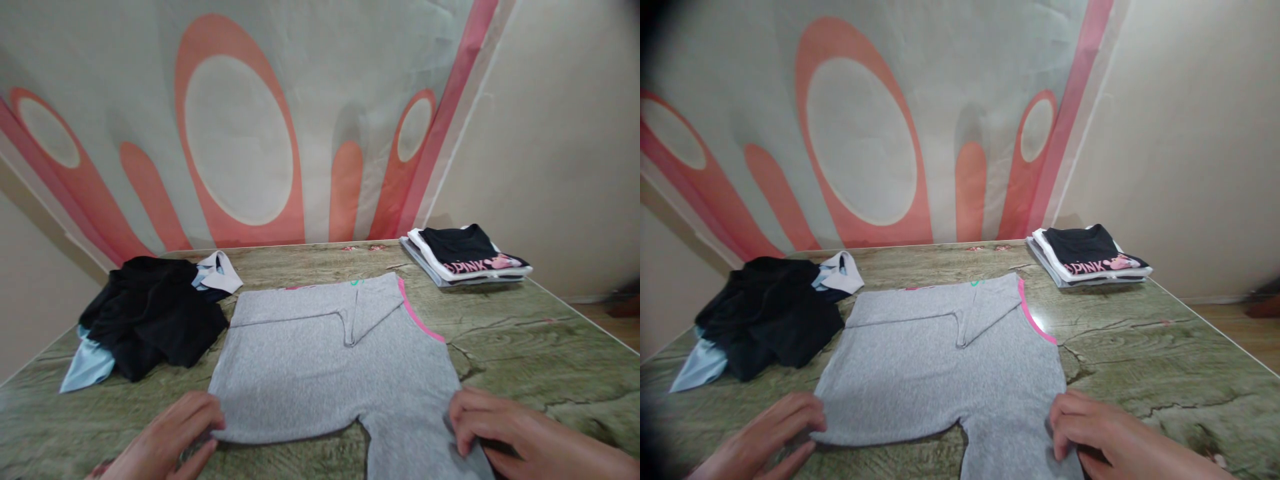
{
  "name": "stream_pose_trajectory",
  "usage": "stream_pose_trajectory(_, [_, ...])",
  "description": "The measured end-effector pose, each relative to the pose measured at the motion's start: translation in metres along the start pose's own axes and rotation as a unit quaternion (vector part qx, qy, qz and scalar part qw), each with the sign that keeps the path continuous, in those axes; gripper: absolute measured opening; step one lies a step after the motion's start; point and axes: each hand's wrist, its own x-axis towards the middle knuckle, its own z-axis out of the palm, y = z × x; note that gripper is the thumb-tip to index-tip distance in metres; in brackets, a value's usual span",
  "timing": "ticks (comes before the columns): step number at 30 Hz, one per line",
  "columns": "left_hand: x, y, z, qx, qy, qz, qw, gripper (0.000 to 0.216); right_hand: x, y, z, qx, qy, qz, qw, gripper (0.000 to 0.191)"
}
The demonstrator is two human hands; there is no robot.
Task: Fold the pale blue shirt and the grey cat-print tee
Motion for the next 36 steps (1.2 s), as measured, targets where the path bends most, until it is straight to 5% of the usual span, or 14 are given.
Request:
stream_pose_trajectory(4, [0.022, -0.016, -0.022, -0.033, -0.058, -0.009, 0.998, 0.02, 0.01, 0.006, -0.019, -0.028, 0.043, 0.04, 0.998, 0.03])
stream_pose_trajectory(8, [0.075, -0.035, -0.032, 0.001, -0.034, -0.047, 0.998, 0.028, 0.059, 0.023, -0.046, -0.096, 0.132, -0.008, 0.987, 0.024])
stream_pose_trajectory(15, [0.153, -0.06, 0.003, 0.025, -0.01, -0.062, 0.998, 0.065, 0.157, 0.079, -0.046, -0.153, 0.323, -0.086, 0.93, 0.029])
stream_pose_trajectory(21, [0.146, -0.077, 0.032, 0.028, 0.012, -0.074, 0.997, 0.066, 0.169, 0.102, -0.023, -0.177, 0.352, -0.093, 0.914, 0.033])
stream_pose_trajectory(28, [0.132, -0.094, 0.013, 0.041, -0.01, -0.028, 0.999, 0.045, 0.165, 0.099, -0.026, -0.185, 0.34, -0.086, 0.918, 0.032])
stream_pose_trajectory(36, [0.135, -0.079, 0.009, 0.099, 0.003, -0.016, 0.995, 0.028, 0.165, 0.101, -0.024, -0.189, 0.338, -0.088, 0.918, 0.033])
